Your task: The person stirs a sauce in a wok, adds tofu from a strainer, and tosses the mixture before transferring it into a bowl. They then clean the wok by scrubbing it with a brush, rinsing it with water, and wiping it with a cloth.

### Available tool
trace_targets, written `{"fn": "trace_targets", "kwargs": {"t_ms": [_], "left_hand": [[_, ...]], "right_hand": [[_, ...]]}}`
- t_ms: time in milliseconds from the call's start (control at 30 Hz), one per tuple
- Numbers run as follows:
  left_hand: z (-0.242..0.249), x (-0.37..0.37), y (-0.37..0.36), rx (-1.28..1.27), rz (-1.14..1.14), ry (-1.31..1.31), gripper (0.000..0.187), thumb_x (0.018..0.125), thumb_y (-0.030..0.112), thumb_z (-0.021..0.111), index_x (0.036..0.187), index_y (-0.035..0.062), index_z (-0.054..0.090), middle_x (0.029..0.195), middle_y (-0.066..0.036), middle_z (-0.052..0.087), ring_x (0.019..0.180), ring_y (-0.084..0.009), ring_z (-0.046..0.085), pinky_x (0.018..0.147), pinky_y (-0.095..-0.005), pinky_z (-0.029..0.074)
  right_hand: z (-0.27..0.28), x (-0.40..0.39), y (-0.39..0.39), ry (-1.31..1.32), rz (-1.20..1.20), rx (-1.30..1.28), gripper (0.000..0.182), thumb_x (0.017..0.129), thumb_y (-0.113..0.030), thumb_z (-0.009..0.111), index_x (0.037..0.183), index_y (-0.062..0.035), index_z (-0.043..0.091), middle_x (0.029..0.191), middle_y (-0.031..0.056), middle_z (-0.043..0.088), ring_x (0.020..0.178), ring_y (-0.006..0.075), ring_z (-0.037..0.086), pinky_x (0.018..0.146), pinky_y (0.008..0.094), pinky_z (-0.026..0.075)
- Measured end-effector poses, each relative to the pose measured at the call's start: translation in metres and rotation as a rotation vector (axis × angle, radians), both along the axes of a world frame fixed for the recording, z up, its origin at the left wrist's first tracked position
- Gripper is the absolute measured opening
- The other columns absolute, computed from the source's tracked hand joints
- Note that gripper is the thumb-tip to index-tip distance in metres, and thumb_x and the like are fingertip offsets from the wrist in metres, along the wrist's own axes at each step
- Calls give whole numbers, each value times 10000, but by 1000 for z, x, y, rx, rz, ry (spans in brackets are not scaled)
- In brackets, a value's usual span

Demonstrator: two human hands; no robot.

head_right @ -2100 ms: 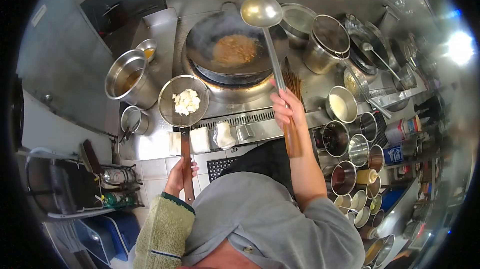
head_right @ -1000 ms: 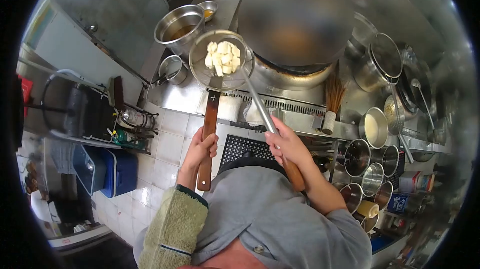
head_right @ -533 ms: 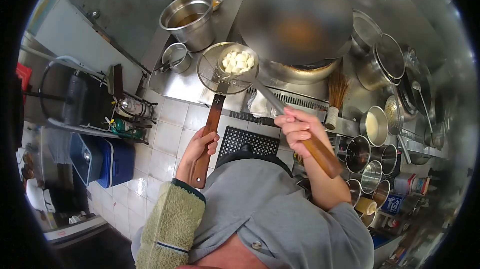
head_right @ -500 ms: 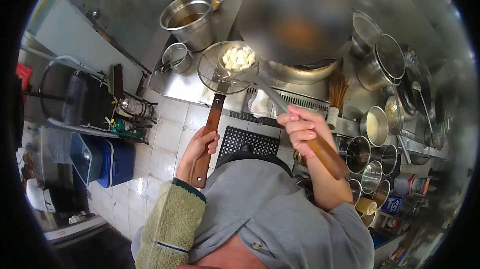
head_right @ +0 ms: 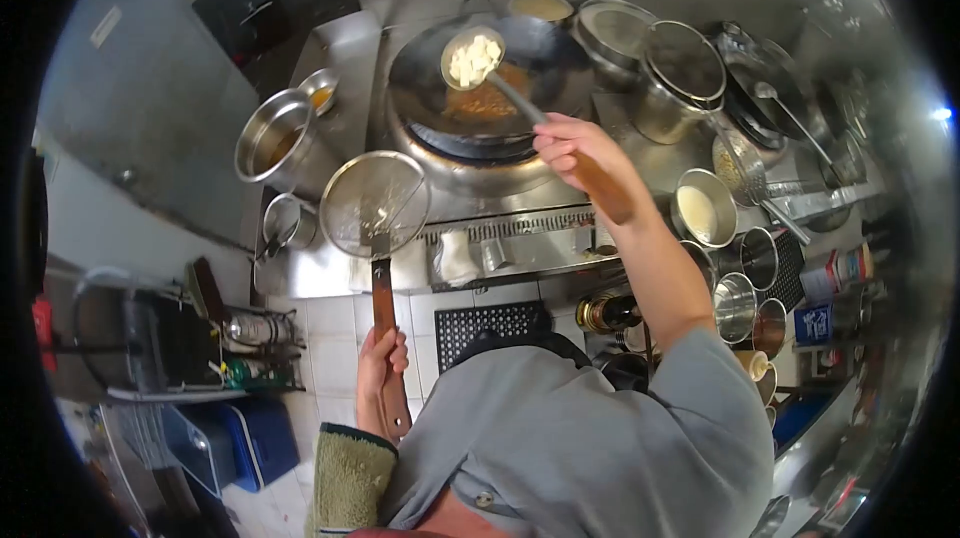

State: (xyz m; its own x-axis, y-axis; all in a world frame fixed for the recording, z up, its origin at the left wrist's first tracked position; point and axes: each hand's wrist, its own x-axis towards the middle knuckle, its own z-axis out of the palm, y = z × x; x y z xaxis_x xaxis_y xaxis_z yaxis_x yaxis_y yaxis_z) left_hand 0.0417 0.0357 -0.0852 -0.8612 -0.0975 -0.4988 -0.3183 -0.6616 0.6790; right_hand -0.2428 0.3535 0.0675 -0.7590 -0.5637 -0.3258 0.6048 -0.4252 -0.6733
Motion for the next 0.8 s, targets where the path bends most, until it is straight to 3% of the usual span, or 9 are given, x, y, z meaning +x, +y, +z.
{"fn": "trace_targets", "kwargs": {"t_ms": [133, 200, 367, 467, 567, 600, 700, 767, 800], "left_hand": [[6, 3, 16, -4, 57, -29, 116, 951, 54, 536, 1055, 55, 486, 814, -41, 520, 557, -71, 421, 453, -215, 348], [5, 0, 22, -16, 48, -29, 128, 942, 41, 541, 1057, 58, 488, 818, -39, 523, 564, -67, 423, 457, -213, 349], [12, -8, 35, 3, 95, -80, 133, 937, 29, 535, 1057, 52, 484, 819, -40, 527, 562, -69, 423, 462, -212, 353], [17, -10, 35, -27, 85, -85, 136, 938, 29, 533, 1062, 49, 482, 823, -47, 532, 565, -74, 428, 464, -216, 356], [17, -7, 31, -19, 67, -81, 135, 940, 30, 532, 1064, 49, 482, 829, -57, 538, 565, -83, 433, 466, -224, 363], [15, -7, 30, -6, 61, -79, 134, 941, 31, 531, 1065, 49, 482, 831, -60, 540, 565, -87, 435, 467, -227, 365], [11, -8, 28, -1, 61, -63, 123, 944, 35, 527, 1058, 47, 483, 838, -69, 541, 562, -95, 438, 461, -230, 362], [14, -9, 25, -26, 50, -56, 79, 952, 61, 525, 1017, 36, 488, 772, -60, 524, 542, -93, 435, 450, -230, 350], [8, -6, 14, -69, -66, -24, 74, 961, 91, 523, 974, 26, 491, 691, -37, 493, 511, -93, 425, 441, -235, 345]], "right_hand": [[-55, -47, 14, 423, 103, 510, 264, 888, -67, 601, 1127, -57, 489, 672, -11, 473, 489, 60, 440, 390, 239, 375], [-70, -51, 21, 472, 60, 627, 605, 866, -48, 571, 1431, -26, 355, 640, 3, 474, 475, 105, 462, 411, 293, 428], [-65, -45, 29, 640, 11, 972, 764, 863, -53, 573, 1536, -108, 215, 661, 91, 565, 501, 163, 527, 464, 326, 459], [-65, -28, 38, 910, -88, 1213, 774, 855, -47, 593, 1533, -141, 231, 769, 167, 652, 592, 223, 609, 580, 352, 502], [-92, 5, 40, 899, -249, 1031, 779, 849, -43, 613, 1528, -173, 254, 930, 225, 685, 709, 267, 657, 706, 369, 513], [-108, 17, 40, 922, -281, 1045, 773, 852, -19, 620, 1525, -152, 264, 1097, 237, 662, 748, 261, 655, 750, 364, 506], [-192, 31, 40, 1152, -483, 1015, 745, 873, 3, 610, 1522, -131, 268, 1207, 184, 621, 719, 223, 639, 711, 320, 512], [-200, 43, 34, 1110, -451, 923, 721, 887, 10, 602, 1517, -118, 277, 1222, 156, 609, 676, 194, 619, 664, 275, 509], [-183, 56, 27, 898, -382, 821, 714, 900, -4, 589, 1521, -125, 259, 1098, 126, 596, 604, 157, 555, 572, 261, 477]]}}
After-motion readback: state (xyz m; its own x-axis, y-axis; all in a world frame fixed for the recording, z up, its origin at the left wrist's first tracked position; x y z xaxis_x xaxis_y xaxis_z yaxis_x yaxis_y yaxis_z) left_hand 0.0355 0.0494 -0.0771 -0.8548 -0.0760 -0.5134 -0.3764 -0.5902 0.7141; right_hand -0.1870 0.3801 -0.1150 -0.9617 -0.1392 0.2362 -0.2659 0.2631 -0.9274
